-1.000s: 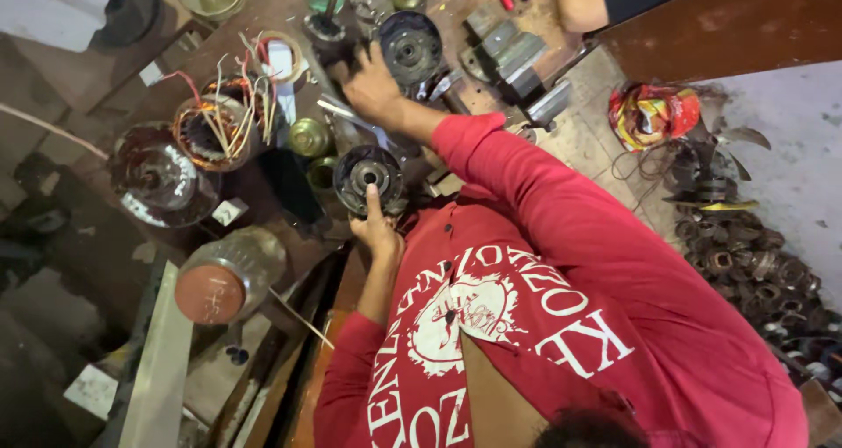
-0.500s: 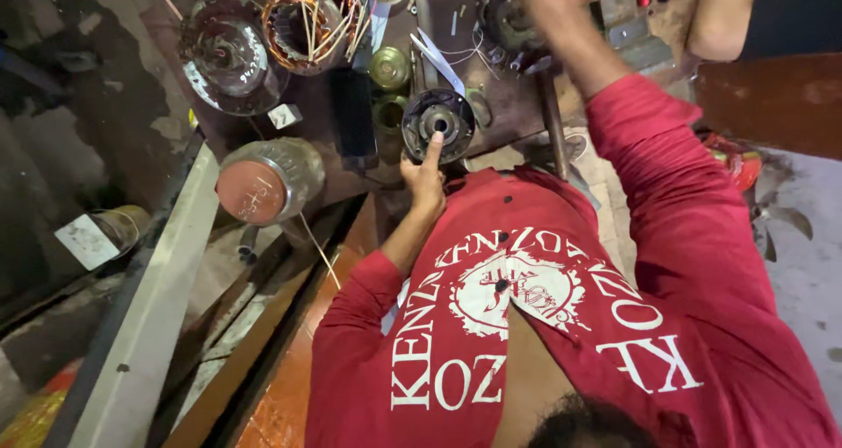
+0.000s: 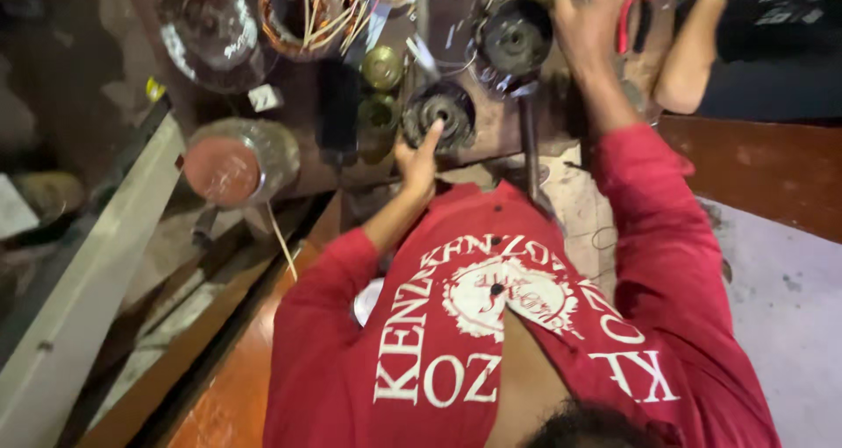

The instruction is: The person uses a hammer to repeatedly strike a cylindrical motor component held in their left hand. They rotate the component to hit different areas while working at a cluttered bench.

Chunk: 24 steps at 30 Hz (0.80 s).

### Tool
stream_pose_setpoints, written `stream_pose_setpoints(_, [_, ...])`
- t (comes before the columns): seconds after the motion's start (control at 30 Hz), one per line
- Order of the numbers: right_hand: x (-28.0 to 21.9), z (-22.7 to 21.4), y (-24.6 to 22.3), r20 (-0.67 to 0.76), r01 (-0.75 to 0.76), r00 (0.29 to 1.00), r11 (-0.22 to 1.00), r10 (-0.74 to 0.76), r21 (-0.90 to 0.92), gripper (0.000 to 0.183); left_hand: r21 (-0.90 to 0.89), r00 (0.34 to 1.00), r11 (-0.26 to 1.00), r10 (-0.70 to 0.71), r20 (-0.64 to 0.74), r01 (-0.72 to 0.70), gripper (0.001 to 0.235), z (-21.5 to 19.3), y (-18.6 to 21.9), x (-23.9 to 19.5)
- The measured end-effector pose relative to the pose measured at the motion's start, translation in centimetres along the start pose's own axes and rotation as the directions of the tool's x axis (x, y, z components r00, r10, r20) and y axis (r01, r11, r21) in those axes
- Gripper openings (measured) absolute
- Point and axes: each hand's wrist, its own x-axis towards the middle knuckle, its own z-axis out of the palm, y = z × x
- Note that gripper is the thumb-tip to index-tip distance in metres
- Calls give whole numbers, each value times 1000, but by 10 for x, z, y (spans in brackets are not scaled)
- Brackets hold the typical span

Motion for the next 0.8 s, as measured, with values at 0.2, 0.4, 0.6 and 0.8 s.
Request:
stream_pose_setpoints(0.2, [-107, -62, -51, 207, 8, 978, 993, -32, 117, 31, 9, 997, 1000, 21, -78, -21, 49, 49, -14, 43])
stream_pose_setpoints(0.4, [-157, -87, -83, 217, -163, 967, 979, 134, 121, 24, -17, 920, 958, -280, -273, 286, 58, 81, -35, 94])
stream_pose_setpoints(0.6, [-187, -100, -84, 171, -195, 970, 975, 175, 107, 22, 71, 905, 996, -23, -425, 59, 69, 101, -62, 120])
stream_pose_setpoints(0.8, [-194, -113, -82, 175, -228, 964, 963, 203, 144, 22, 80, 908, 978, -145, -393, 190, 75, 104, -58, 120])
